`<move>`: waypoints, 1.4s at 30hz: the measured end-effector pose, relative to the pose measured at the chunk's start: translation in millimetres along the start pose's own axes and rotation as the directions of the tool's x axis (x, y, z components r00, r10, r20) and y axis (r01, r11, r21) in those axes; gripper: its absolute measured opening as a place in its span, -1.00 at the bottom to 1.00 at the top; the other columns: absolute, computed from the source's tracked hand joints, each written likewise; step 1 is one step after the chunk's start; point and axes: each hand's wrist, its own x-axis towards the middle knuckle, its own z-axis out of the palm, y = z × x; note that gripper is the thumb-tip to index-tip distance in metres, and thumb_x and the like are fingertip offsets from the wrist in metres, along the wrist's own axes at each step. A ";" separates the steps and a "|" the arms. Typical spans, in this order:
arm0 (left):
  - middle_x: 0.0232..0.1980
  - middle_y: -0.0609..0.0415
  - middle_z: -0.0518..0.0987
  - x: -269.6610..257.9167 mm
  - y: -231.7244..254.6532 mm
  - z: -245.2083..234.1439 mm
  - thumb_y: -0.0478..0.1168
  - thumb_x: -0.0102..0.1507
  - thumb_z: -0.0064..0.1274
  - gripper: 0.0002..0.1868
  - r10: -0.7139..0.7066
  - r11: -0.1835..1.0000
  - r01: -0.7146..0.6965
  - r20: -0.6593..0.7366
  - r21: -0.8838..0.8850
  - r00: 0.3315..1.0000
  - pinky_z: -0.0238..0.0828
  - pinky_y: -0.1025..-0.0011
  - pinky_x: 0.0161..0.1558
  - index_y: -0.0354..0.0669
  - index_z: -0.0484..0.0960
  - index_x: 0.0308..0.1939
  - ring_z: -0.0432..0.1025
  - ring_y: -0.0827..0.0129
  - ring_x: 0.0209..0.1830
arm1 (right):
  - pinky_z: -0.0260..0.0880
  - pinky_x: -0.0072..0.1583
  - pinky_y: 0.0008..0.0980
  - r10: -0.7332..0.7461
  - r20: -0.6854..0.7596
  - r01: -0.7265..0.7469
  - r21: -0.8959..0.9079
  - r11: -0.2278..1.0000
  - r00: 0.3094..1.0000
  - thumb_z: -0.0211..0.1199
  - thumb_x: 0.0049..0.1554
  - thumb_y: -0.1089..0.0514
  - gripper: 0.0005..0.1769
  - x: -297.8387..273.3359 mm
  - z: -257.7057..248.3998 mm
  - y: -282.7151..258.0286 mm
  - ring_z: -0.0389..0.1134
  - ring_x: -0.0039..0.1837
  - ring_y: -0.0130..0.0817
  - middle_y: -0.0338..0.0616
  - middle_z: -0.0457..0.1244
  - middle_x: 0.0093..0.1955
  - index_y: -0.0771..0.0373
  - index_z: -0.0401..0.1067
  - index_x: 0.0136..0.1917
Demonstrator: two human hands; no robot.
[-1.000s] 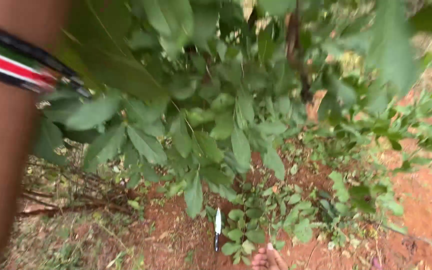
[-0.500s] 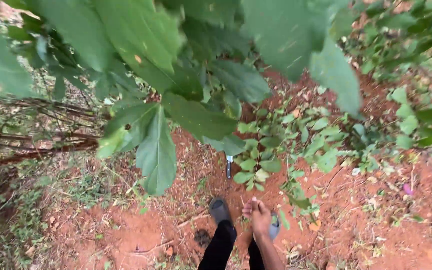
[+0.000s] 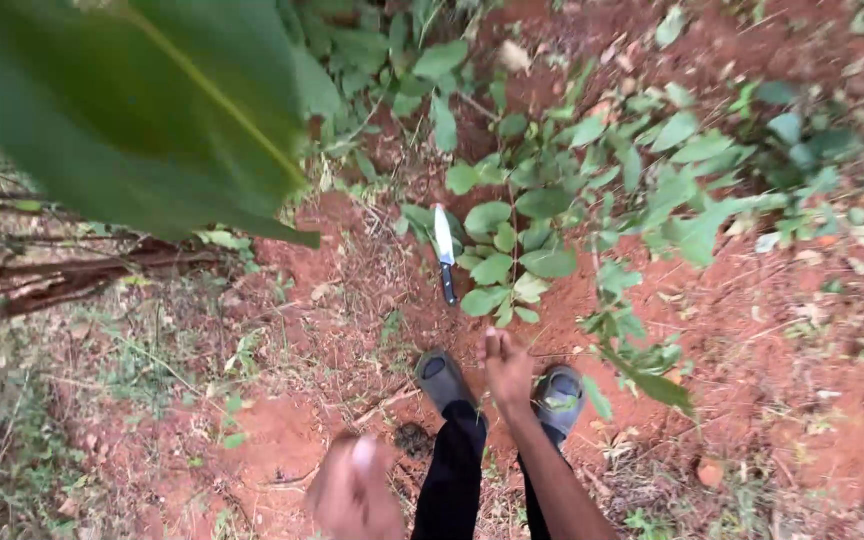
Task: Pruning leaves and small stems from a bush using a knife.
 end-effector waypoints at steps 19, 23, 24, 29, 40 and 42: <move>-0.25 0.07 0.65 95.9 -355.3 300.4 -0.33 0.29 -0.09 -0.81 -0.629 0.689 0.678 0.253 -0.257 0.735 0.59 0.37 -0.50 -0.22 0.51 -0.03 0.59 0.41 -0.53 | 0.38 -0.15 -0.42 -0.033 0.089 0.058 -0.299 0.952 0.996 0.10 0.33 -0.06 -0.62 134.0 66.6 129.7 0.35 -0.24 -0.51 -0.18 0.38 -0.27 0.30 0.50 0.01; -0.39 -0.01 0.67 120.4 -373.0 315.3 -0.26 0.33 0.02 -0.84 -0.709 0.615 0.765 0.291 -0.190 0.643 0.55 0.34 -0.60 -0.27 0.63 -0.09 0.55 0.37 -0.63 | 0.40 -0.15 -0.44 -0.041 0.109 0.073 -0.308 0.949 0.993 0.08 0.32 -0.07 -0.62 160.2 85.9 155.9 0.36 -0.24 -0.55 -0.27 0.39 -0.25 0.30 0.49 0.01; -0.44 0.01 0.66 125.0 -382.0 319.7 -0.23 0.35 0.04 -0.82 -0.704 0.638 0.756 0.285 -0.150 0.650 0.52 0.36 -0.62 -0.28 0.67 -0.14 0.52 0.40 -0.65 | 0.40 -0.12 -0.46 -0.078 0.136 0.115 -0.297 0.948 0.988 0.08 0.33 -0.07 -0.61 166.7 90.1 162.5 0.38 -0.20 -0.59 -0.30 0.40 -0.22 0.30 0.48 0.02; -0.52 0.10 0.65 146.2 -431.7 350.9 -0.13 0.34 0.08 -0.77 -0.702 0.676 0.733 0.235 -0.076 0.672 0.45 0.39 -0.59 -0.20 0.73 -0.19 0.51 0.46 -0.66 | 0.35 -0.18 -0.37 0.092 0.097 -0.047 -0.387 0.921 0.991 0.12 0.31 -0.12 -0.57 193.8 120.2 166.9 0.30 -0.25 -0.48 -0.16 0.36 -0.23 0.31 0.50 0.07; 0.05 -0.03 0.63 181.5 -496.3 408.6 0.03 0.31 -0.08 -0.61 -0.693 0.720 0.652 0.313 0.240 0.650 0.41 0.09 0.03 0.05 0.64 0.12 0.53 0.01 -0.01 | 0.39 0.15 -0.29 0.105 0.005 -0.076 -0.657 0.751 0.994 0.12 0.26 -0.23 -0.49 295.6 148.3 268.9 0.46 0.05 -0.27 -0.08 0.44 0.02 0.21 0.49 0.19; 0.05 -0.10 0.63 179.1 -515.2 429.8 0.06 0.33 -0.12 -0.57 -0.651 0.752 0.641 0.323 0.151 0.687 0.43 0.10 0.08 -0.03 0.63 0.14 0.54 -0.01 0.03 | 0.40 0.15 -0.31 0.054 -0.014 -0.051 -0.618 0.785 0.998 0.18 0.25 -0.20 -0.52 317.1 151.0 296.8 0.46 0.05 -0.29 -0.08 0.44 0.01 0.24 0.50 0.15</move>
